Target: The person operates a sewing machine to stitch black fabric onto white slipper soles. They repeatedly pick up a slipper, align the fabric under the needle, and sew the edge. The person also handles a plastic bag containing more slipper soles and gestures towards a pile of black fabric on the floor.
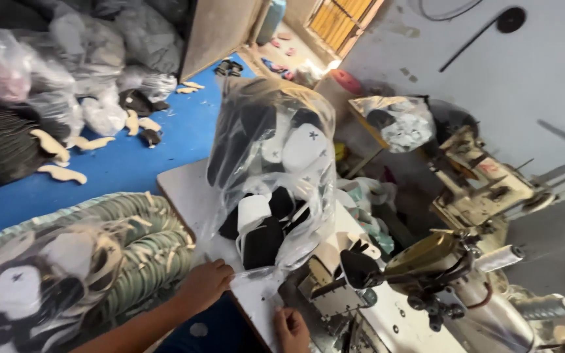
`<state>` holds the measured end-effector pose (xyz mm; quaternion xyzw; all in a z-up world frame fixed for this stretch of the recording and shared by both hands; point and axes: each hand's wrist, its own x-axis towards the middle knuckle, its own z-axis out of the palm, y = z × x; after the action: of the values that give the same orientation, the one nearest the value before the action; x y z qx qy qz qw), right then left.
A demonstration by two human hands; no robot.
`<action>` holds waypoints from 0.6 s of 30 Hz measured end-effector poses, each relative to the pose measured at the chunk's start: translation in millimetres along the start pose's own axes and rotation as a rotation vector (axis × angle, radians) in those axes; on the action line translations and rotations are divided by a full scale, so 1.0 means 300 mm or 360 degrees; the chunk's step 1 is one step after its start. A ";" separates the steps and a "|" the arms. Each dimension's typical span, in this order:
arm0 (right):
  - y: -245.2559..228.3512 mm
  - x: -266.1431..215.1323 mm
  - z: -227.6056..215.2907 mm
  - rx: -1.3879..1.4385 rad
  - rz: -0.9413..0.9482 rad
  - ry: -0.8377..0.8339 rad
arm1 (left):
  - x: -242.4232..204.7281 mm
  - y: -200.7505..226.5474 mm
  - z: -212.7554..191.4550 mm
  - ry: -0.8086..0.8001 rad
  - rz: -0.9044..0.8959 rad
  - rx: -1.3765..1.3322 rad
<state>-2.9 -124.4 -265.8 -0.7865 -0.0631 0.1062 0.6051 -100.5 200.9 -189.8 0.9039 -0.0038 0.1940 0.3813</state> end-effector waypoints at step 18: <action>0.146 0.025 0.006 -0.0300 -0.0337 0.0165 | -0.095 0.263 0.142 0.0119 0.0091 0.0092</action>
<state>2.7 -132.2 -309.2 -0.8332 -0.1240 -0.0052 0.5389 -124.2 111.4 -172.6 0.9062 -0.0099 0.2384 0.3490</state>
